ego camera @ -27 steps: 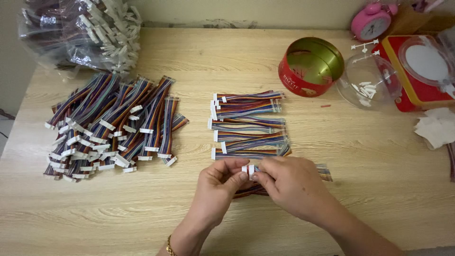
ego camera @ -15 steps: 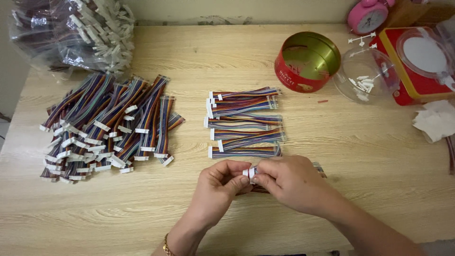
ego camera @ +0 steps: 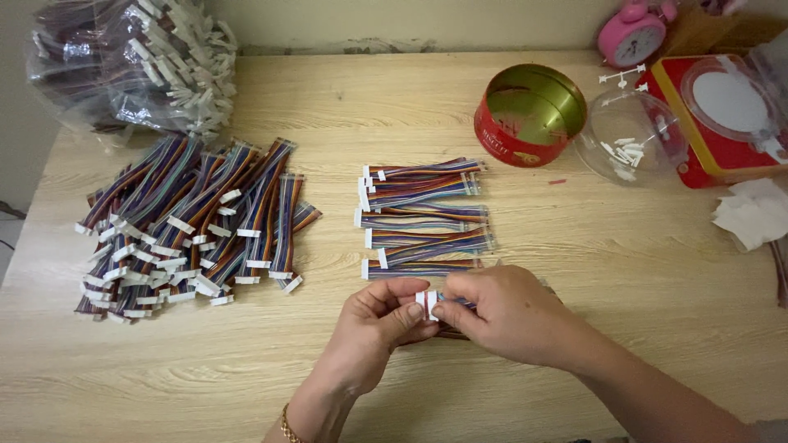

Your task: The person repeatedly picks up flat ribbon cables and small white plastic connectors from a table, aligns the connector with the cable end, and presses it on. Finished cables are placed in a growing stack on the table.

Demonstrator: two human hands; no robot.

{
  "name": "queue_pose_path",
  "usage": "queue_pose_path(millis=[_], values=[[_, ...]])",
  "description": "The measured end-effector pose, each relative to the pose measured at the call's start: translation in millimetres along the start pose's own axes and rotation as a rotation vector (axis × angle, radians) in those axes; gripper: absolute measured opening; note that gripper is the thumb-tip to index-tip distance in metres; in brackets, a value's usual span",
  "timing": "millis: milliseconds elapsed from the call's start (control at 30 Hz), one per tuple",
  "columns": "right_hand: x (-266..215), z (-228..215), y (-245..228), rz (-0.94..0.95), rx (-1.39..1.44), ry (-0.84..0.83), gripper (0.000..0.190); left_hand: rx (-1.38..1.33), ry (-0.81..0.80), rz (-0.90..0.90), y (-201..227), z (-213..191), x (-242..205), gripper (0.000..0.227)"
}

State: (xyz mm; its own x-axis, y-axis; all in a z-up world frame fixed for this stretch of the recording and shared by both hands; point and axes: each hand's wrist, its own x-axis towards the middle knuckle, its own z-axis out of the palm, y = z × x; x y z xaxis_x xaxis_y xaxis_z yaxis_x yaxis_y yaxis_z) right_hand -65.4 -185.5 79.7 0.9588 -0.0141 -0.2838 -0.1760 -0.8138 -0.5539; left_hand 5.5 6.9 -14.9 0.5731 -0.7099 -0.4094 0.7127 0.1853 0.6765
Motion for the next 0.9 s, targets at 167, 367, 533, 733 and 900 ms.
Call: queue_pose_path(millis=[167, 367, 533, 733, 900], values=[[-2.1, -5.9, -5.8, -0.011, 0.026, -0.045, 0.025, 0.143, -0.043, 0.082, 7.6, 8.1, -10.8, 0.021], [-3.3, 1.2, 4.0, -0.124, 0.037, -0.037, 0.024, 0.253, -0.058, 0.121, 9.4, 13.7, -14.9, 0.018], [-1.4, 4.4, 8.0, -0.145, 0.065, -0.011, 0.024, 0.276, -0.014, 0.111, 7.6, 16.4, -12.6, 0.018], [0.8, 7.2, 9.8, -0.114, 0.14, -0.021, 0.023, 0.218, 0.016, 0.086, 6.4, 14.7, -8.5, 0.02], [3.1, -2.4, 8.4, -0.012, 0.053, -0.051, 0.031, 0.001, 0.009, 0.022, -1.7, 2.7, 0.3, 0.025]])
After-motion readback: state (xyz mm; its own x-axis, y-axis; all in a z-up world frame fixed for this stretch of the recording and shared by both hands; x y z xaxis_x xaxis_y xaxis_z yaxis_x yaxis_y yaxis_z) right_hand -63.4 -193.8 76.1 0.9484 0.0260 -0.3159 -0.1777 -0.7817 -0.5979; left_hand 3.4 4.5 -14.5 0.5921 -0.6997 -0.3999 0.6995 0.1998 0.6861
